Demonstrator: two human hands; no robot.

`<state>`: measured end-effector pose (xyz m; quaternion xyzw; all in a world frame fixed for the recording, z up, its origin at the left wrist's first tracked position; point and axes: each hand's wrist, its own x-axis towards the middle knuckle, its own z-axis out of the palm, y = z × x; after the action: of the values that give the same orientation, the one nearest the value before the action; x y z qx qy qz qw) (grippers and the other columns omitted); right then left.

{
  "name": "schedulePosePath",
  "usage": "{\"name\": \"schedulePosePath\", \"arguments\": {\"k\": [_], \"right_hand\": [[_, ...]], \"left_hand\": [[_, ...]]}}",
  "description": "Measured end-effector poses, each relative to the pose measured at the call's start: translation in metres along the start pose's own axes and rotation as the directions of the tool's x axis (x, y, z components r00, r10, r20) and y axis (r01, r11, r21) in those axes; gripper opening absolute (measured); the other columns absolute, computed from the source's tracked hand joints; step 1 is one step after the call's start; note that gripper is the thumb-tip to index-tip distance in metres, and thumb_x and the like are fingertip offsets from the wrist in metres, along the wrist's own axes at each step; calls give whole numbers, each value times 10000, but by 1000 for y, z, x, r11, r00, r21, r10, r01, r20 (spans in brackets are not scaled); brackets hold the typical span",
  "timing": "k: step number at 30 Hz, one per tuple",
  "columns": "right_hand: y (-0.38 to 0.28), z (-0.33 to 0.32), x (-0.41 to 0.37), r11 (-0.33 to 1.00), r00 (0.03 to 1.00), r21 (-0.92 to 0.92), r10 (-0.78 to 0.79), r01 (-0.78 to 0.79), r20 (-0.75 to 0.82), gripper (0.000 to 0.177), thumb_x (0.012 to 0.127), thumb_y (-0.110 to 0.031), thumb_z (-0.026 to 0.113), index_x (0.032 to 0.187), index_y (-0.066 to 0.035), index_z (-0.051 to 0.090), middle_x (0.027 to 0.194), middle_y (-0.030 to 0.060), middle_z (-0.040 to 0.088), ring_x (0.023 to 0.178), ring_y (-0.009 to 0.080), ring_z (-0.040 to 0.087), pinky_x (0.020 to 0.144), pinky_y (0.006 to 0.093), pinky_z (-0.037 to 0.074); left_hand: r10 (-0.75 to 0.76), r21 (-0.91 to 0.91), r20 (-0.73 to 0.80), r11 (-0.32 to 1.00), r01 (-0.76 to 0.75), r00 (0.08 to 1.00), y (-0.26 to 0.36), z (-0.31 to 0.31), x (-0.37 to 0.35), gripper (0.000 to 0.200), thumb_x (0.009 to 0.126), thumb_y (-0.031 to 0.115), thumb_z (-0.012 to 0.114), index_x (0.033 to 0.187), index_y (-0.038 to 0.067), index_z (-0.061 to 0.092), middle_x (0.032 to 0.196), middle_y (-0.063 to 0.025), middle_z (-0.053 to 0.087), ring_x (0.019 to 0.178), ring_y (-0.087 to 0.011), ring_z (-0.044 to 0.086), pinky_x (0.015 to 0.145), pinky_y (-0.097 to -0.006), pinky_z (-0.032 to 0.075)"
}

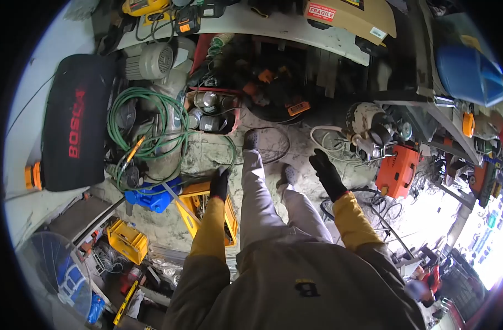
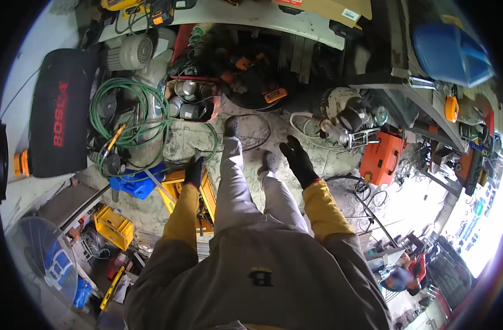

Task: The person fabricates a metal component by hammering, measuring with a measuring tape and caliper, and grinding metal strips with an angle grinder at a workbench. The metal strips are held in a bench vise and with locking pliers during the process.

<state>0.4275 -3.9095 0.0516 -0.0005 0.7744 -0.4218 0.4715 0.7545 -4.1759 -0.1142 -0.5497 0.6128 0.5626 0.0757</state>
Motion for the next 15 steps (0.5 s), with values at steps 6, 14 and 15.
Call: {"name": "schedulePosePath", "arguments": {"k": [6, 14, 15], "right_hand": [[-26, 58, 53, 987, 977, -116, -130, 111, -170, 560, 984, -345, 661, 1443, -60, 516, 1309, 175, 649, 1122, 231, 650, 937, 341, 516], [-41, 94, 91, 988, 980, 116, 124, -106, -157, 534, 1013, -286, 619, 1462, -45, 463, 1339, 178, 618, 1216, 250, 601, 981, 345, 491], [-37, 94, 106, 997, 978, 59, 54, -43, -200, 562, 1007, -300, 625, 1479, -54, 444, 1345, 179, 615, 1207, 248, 608, 974, 340, 492]], "left_hand": [[268, -14, 117, 963, -269, 956, 130, 103, 160, 579, 991, 415, 606, 1459, 94, 494, 1398, -125, 580, 1256, -230, 558, 1004, -341, 464], [434, 740, 357, 409, -535, 827, 307, 192, 231, 373, 935, 187, 614, 1271, 25, 628, 1182, -211, 665, 1084, -366, 646, 894, -455, 539], [595, 702, 233, 445, -557, 769, 279, 207, 247, 341, 920, 200, 613, 1214, 31, 652, 1127, -198, 677, 1034, -377, 655, 870, -466, 542]]}}
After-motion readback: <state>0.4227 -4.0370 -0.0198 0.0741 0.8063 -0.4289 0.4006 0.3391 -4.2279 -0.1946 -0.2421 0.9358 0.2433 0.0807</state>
